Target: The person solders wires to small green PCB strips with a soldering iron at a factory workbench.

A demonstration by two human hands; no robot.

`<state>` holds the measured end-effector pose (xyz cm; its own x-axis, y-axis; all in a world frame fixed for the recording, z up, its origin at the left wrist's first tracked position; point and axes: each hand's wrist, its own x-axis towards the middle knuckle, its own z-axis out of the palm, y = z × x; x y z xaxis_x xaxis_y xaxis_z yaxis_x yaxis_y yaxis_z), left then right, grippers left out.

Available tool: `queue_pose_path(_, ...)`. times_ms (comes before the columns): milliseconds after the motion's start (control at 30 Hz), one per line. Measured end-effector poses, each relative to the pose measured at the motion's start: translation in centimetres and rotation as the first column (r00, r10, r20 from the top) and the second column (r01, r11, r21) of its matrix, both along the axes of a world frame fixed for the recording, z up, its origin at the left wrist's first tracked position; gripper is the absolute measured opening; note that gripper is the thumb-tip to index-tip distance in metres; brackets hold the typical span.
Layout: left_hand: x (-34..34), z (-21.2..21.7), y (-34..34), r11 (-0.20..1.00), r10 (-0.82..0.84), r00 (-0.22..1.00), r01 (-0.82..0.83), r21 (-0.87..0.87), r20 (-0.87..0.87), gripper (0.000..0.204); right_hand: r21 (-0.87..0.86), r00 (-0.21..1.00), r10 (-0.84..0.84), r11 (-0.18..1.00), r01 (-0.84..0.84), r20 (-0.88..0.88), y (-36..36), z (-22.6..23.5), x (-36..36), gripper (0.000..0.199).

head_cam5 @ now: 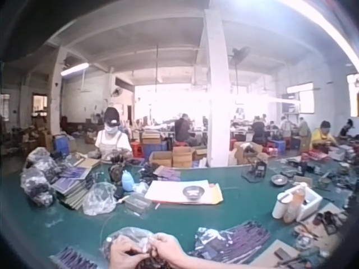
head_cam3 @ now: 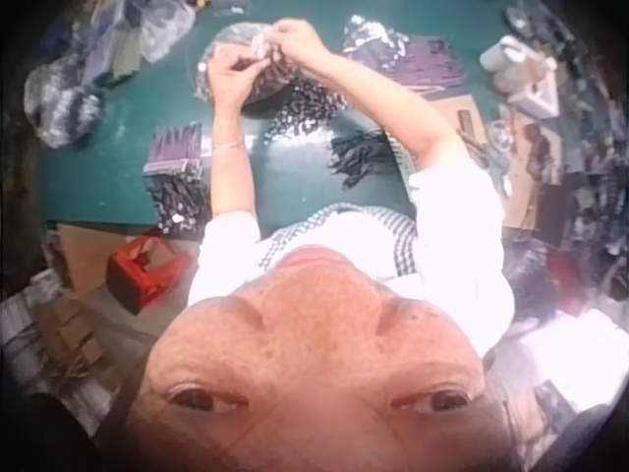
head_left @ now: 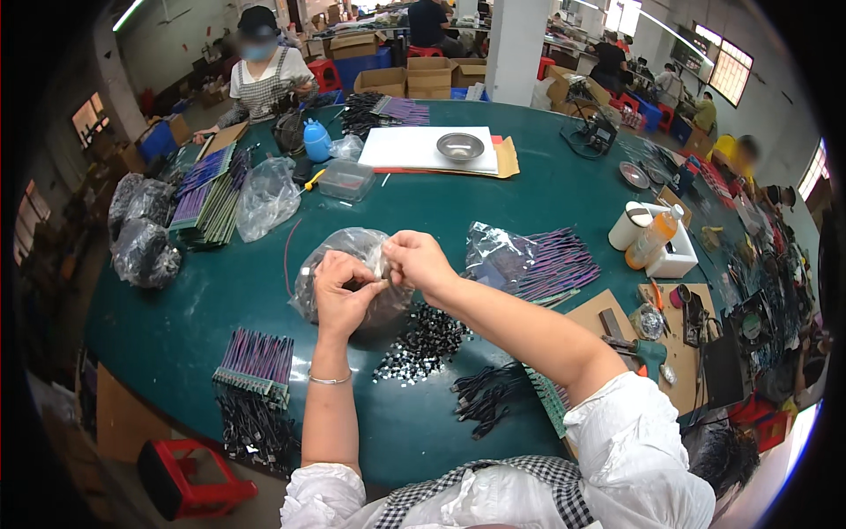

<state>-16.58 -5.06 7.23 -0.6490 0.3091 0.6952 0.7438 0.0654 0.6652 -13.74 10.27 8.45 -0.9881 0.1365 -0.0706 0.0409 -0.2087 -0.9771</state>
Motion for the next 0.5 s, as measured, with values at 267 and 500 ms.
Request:
queue_pose_path(267,0.8,0.9,-0.1,0.998,0.021,0.992,-0.030,-0.064,-0.127,0.021,-0.242,0.994,0.104,0.965,-0.104,-0.010,0.9,1.3,0.4,0.012)
queue_pose_path(500,-0.1,-0.6,-0.7,0.966,0.220,0.937,-0.248,-0.075,-0.272,0.019,0.324,0.944,0.159,0.944,-0.060,-0.289,0.2,0.7,1.9,0.021)
